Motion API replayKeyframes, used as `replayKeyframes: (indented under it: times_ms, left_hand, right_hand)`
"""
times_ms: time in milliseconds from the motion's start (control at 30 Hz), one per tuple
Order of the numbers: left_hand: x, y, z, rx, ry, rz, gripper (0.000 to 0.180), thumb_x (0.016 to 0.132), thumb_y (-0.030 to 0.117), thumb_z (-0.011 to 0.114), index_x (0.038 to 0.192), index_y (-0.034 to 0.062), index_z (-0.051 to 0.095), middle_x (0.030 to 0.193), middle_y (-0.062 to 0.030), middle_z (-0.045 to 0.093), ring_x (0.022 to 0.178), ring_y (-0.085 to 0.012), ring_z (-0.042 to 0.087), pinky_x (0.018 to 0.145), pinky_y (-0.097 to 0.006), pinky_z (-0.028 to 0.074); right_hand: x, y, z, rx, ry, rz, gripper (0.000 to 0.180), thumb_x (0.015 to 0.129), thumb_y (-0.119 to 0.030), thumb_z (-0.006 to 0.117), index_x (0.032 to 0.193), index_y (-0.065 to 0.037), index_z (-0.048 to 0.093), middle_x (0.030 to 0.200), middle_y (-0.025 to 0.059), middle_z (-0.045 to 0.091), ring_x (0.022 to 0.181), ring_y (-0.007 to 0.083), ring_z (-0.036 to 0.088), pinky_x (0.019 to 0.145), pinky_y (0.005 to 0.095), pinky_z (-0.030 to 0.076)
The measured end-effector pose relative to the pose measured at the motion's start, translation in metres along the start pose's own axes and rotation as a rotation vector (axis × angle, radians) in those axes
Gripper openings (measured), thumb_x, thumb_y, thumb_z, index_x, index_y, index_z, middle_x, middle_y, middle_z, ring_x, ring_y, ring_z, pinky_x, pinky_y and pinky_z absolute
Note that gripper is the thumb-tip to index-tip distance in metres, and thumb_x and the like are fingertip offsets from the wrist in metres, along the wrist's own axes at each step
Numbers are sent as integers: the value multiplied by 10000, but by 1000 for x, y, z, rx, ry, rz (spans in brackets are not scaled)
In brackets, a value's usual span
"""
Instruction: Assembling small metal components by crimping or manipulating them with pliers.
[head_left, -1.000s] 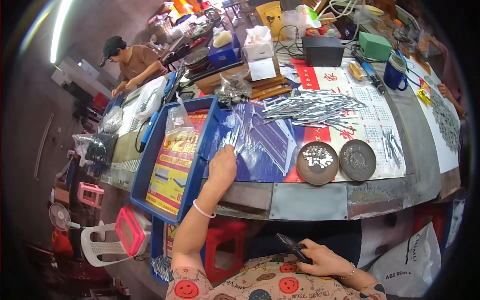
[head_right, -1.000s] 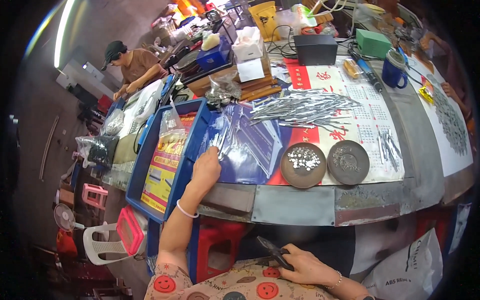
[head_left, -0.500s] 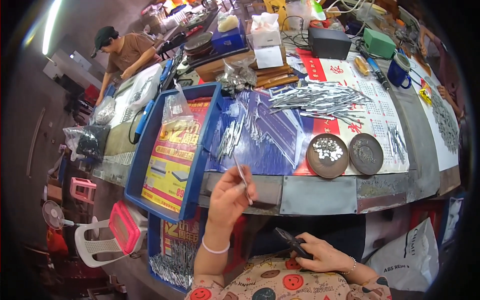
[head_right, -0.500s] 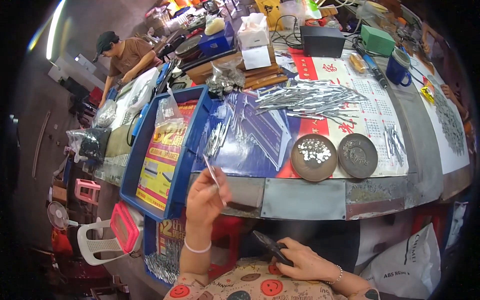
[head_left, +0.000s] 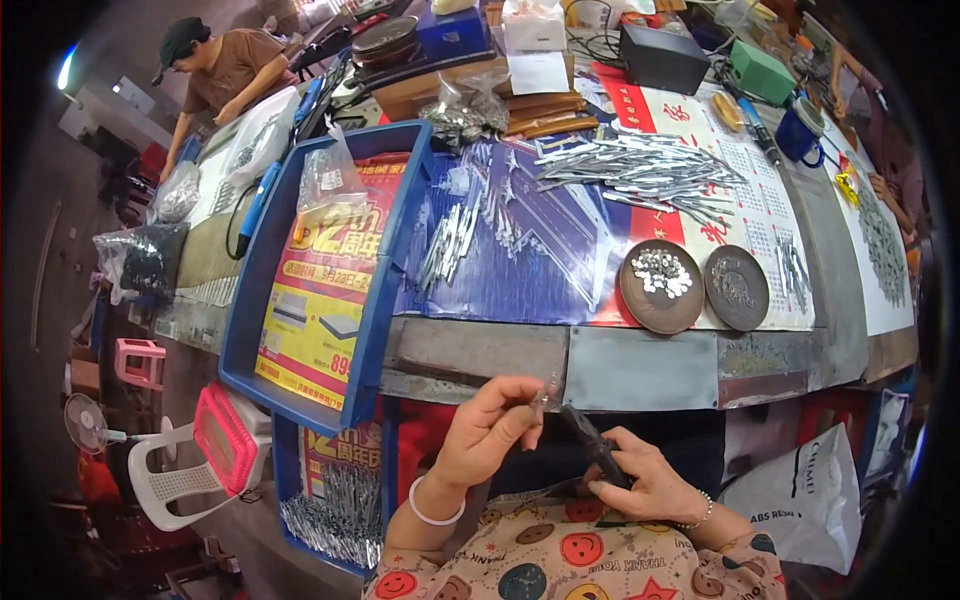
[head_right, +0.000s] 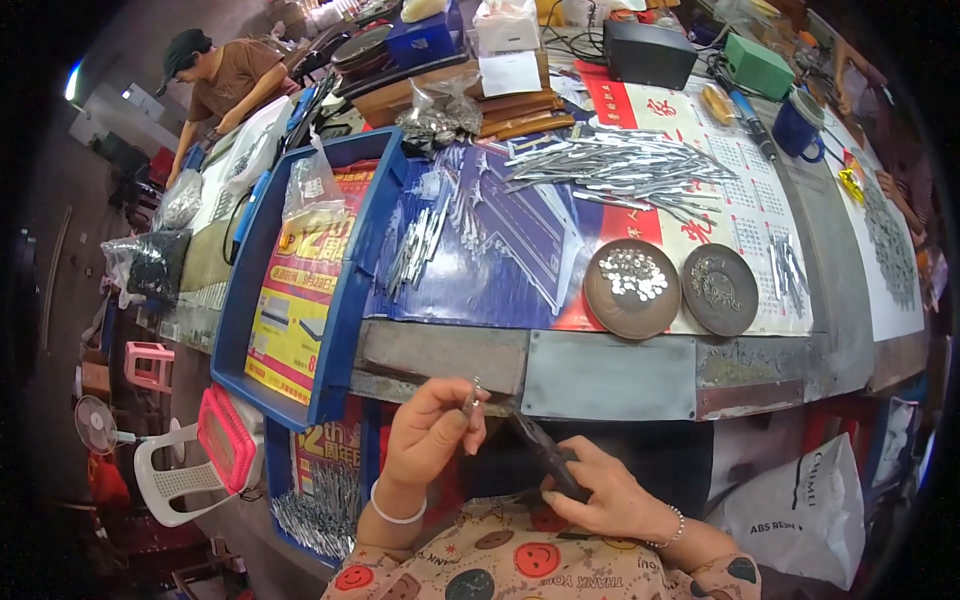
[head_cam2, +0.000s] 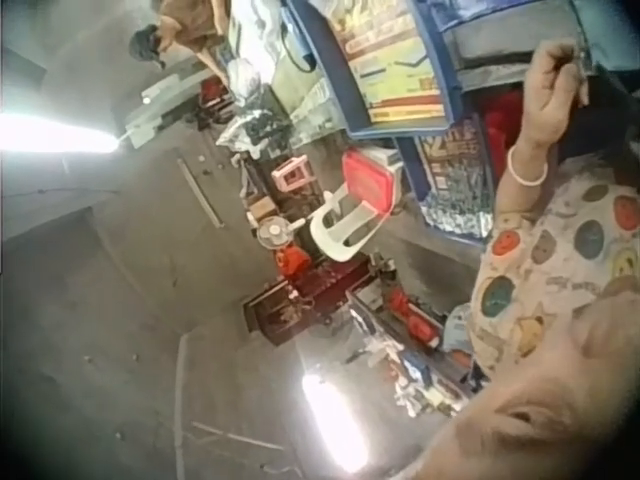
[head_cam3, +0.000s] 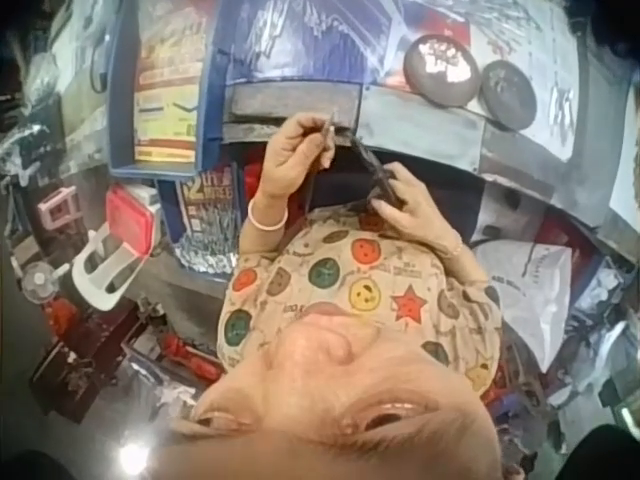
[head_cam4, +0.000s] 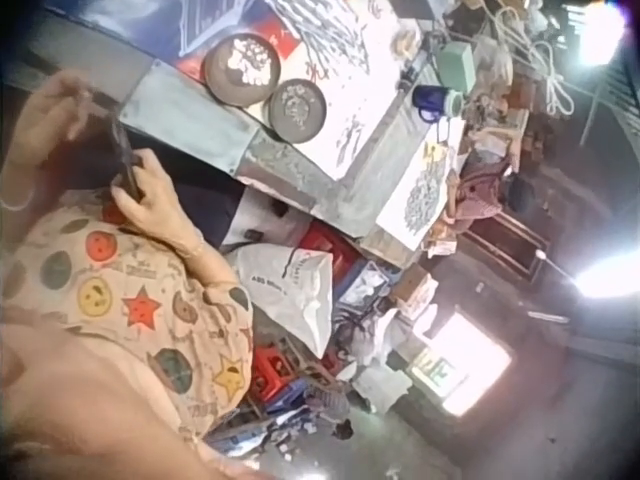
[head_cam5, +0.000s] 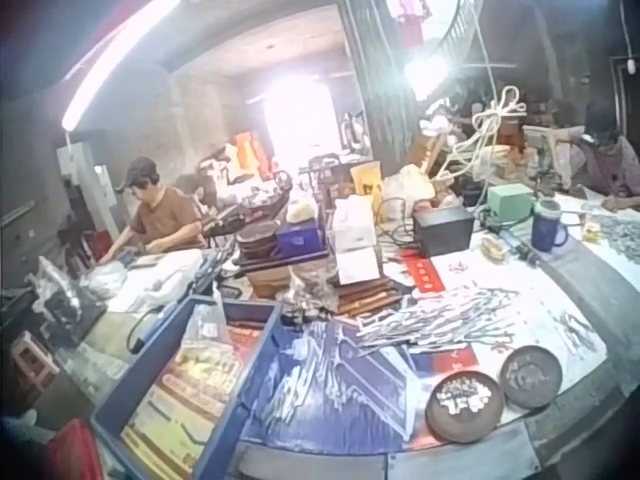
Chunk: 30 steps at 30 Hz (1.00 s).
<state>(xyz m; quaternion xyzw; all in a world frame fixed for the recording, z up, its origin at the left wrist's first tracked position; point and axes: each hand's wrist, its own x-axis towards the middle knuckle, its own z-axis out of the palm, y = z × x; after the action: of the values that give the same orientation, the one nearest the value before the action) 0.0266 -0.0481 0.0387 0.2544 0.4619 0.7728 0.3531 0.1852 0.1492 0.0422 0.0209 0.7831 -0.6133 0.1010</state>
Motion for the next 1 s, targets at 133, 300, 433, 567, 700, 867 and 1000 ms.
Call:
replayKeyframes:
  times_ms: [133,300,433,567,700,867,1000]
  left_hand:
    - [4,-3,1,128,67,53,226,1022,110,487,1211,-13,503,942,-48,581,768,-90,550,730,-215,472]
    - [16,-7,5,121,110,98,192,1023,122,486,1175,4,491,944,-55,593,721,-80,529,676,-203,456]
    - [24,-18,-2,68,121,186,211,1011,195,533,1120,14,523,920,-56,595,682,-69,508,625,-191,436]
    - [41,-19,5,197,152,306,177,985,182,574,1033,14,541,906,-100,549,684,-124,525,625,-242,457]
    - [51,-27,0,200,86,342,161,981,169,580,995,10,558,931,-101,543,707,-132,534,644,-247,466]
    - [51,-36,-7,254,41,376,102,956,41,586,1050,2,592,976,-88,554,781,-113,567,701,-223,488]
    - [51,-38,-3,232,64,360,101,954,37,585,1049,6,596,977,-87,559,785,-120,572,704,-225,492]
  right_hand:
    - [2,-3,-7,12,22,-65,147,840,-123,661,932,-8,670,1120,170,566,974,302,607,841,350,489]
    - [4,-12,-12,-85,61,-100,175,837,-112,664,967,4,658,1100,173,569,964,300,610,832,346,494]
    - [4,-16,-18,-79,161,-80,157,751,-44,686,895,17,687,1043,157,599,944,269,607,822,343,488]
    - [5,-26,-26,-151,214,-141,171,723,-31,698,890,7,692,1026,158,604,883,263,622,769,344,502]
    - [13,-24,-34,-309,233,-281,173,758,-74,738,856,42,655,1064,193,579,712,270,650,651,326,533]
    - [22,-35,-39,-379,217,-252,175,753,-93,746,833,25,645,1061,191,577,689,278,627,616,341,521]
    - [33,-39,-43,-498,217,-272,195,752,-118,749,841,10,631,1068,184,579,695,286,609,595,347,512]
